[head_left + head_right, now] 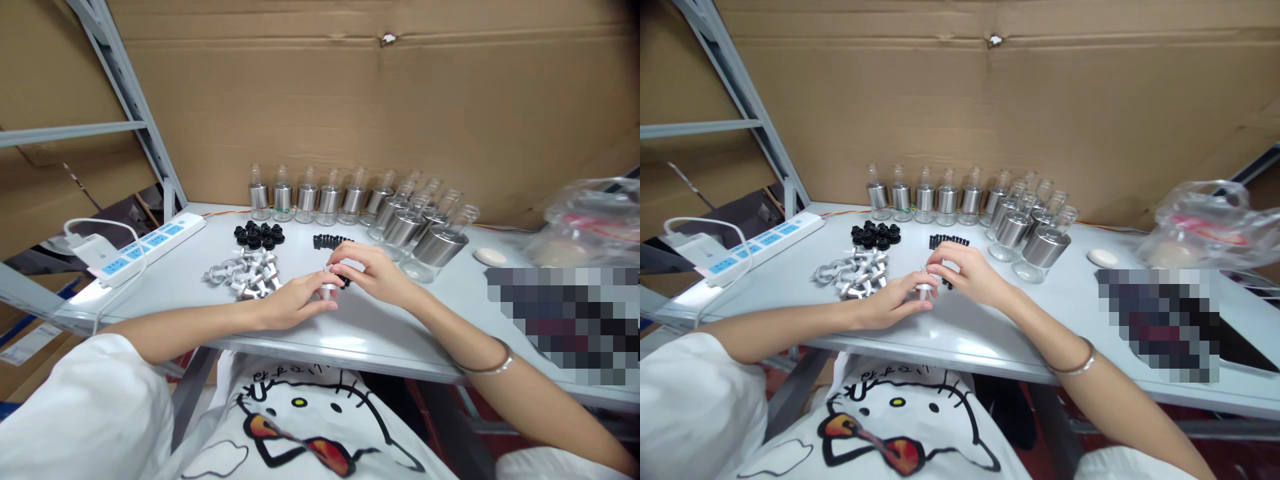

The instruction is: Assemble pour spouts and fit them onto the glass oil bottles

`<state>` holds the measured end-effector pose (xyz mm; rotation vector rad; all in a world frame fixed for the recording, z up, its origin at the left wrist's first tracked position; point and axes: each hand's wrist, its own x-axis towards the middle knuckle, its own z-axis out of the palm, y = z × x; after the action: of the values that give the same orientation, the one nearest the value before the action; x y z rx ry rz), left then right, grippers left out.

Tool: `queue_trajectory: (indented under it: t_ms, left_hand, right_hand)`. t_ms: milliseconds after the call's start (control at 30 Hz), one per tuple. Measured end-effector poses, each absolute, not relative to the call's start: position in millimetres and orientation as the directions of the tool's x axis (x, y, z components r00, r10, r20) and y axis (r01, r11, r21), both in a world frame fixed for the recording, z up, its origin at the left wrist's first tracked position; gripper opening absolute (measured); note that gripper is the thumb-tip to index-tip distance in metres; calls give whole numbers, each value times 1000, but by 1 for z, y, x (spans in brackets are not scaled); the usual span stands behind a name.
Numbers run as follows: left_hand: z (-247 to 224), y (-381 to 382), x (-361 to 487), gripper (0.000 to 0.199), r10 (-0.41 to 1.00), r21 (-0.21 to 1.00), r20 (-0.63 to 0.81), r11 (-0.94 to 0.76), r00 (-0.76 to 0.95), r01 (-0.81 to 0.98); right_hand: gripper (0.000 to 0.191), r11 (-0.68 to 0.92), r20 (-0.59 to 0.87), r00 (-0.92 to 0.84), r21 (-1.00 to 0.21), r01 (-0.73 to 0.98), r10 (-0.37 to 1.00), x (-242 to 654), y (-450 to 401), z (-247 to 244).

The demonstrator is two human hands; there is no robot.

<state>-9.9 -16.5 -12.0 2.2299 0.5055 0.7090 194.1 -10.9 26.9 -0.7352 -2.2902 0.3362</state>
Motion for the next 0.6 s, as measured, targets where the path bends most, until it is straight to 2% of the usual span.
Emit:
queue_trajectory:
  t_ms: [167,333,433,600]
  left_hand:
    - [-10,-16,-9,25,571,778,287,-607,769,160]
    - [-10,-17,-9,26,581,808,272,-571,767,146]
    - [-12,-17,-9,26,581,806,273,-574,767,148]
    - [-11,-18,-8,26,574,806,280,-575,769,136]
  right_hand:
    - [22,781,446,-643,-417,466,622,208,-6,38]
    - [10,623,154,-613,-353,698,775,235,8,40]
    - [13,545,17,-570,-318,776,822,241,14,36]
    - [16,529,-17,-557,-291,797,830,239,16,31]
